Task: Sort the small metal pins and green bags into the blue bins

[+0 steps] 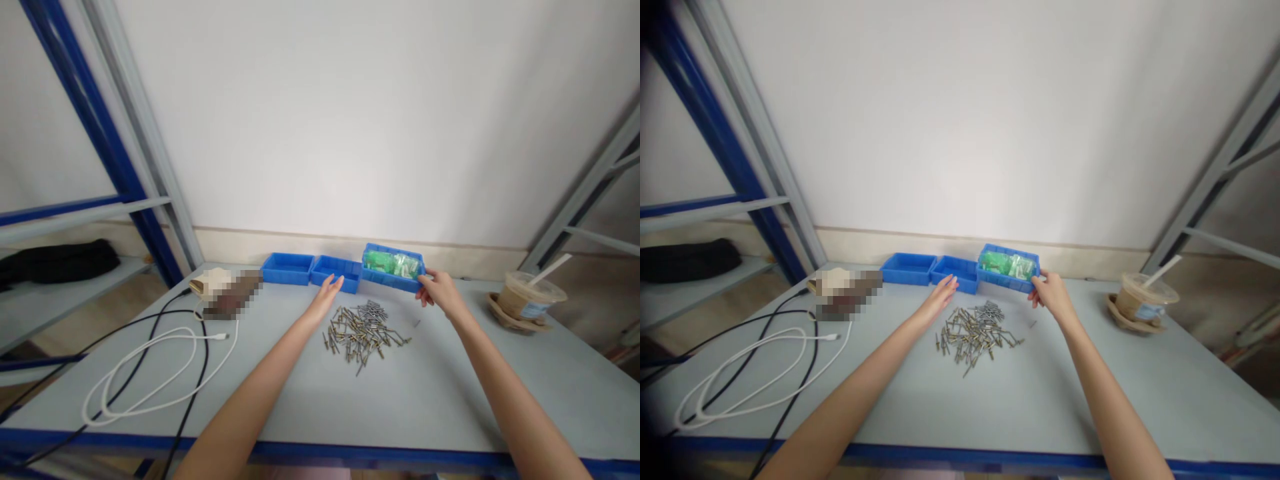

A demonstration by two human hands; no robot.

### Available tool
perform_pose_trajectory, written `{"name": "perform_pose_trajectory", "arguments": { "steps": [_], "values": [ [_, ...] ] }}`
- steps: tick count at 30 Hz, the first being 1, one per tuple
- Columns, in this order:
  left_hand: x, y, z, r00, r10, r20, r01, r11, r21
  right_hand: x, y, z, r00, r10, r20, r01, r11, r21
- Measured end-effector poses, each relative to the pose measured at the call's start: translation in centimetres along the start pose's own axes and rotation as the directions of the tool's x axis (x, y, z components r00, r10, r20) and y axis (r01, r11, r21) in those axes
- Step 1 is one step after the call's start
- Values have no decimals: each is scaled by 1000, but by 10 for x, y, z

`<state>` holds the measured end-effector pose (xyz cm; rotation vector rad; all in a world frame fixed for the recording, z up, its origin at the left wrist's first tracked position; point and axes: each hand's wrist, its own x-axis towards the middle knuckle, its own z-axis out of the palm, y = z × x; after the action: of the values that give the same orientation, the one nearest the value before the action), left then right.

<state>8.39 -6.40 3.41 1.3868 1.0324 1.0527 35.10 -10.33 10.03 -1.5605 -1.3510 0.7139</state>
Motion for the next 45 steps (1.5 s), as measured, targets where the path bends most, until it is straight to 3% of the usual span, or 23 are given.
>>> {"name": "perform_pose_trajectory", "arguments": {
  "steps": [5, 12, 15, 18, 20, 22, 23, 24, 25, 26, 28, 34, 39, 45],
  "values": [
    [3, -2, -3, 999, 6, -37, -6, 1000, -6, 4, 0, -12, 998, 22, -59, -15, 993, 115],
    [8, -4, 3, 995, 10, 98, -15, 999, 48, 10, 21, -10, 994, 70, -84, -48, 969, 243],
    [11, -10, 3, 997, 22, 70, -26, 998, 57, 9, 35, -5, 991, 95, -89, -68, 961, 269],
    [11, -9, -7, 994, 86, -64, -74, 984, 165, 7, 45, -4, 991, 110, -74, -87, 962, 259],
    [9, -1, -21, 947, 231, -225, -148, 931, 333, 6, 49, -5, 990, 130, -61, -111, 961, 252],
    [9, 10, -41, 831, 435, -347, -214, 826, 521, 6, 50, -6, 987, 155, -47, -138, 956, 258],
    [10, 16, -51, 768, 516, -379, -200, 756, 623, 6, 50, -7, 985, 164, -43, -148, 954, 262],
    [11, 20, -60, 742, 555, -377, -143, 680, 719, 5, 49, -7, 985, 168, -40, -151, 952, 265],
    [14, 24, -68, 759, 544, -357, -47, 593, 803, 5, 49, -7, 985, 167, -38, -151, 953, 262],
    [17, 26, -74, 802, 488, -343, 58, 509, 859, 5, 48, -7, 986, 164, -37, -149, 955, 255],
    [26, 26, -79, 845, 418, -334, 134, 439, 889, 4, 47, -8, 987, 155, -34, -143, 961, 235],
    [58, 26, -63, 934, 225, -277, 198, 318, 927, 4, 48, -10, 988, 149, -28, -140, 966, 219],
    [80, 35, -57, 949, 103, -299, 262, 272, 926, 8, 51, -6, 986, 169, -8, -164, 966, 201],
    [85, 31, -56, 950, 95, -297, 265, 260, 929, 11, 59, 1, 982, 186, 45, -191, 962, 195]
  ]
}}
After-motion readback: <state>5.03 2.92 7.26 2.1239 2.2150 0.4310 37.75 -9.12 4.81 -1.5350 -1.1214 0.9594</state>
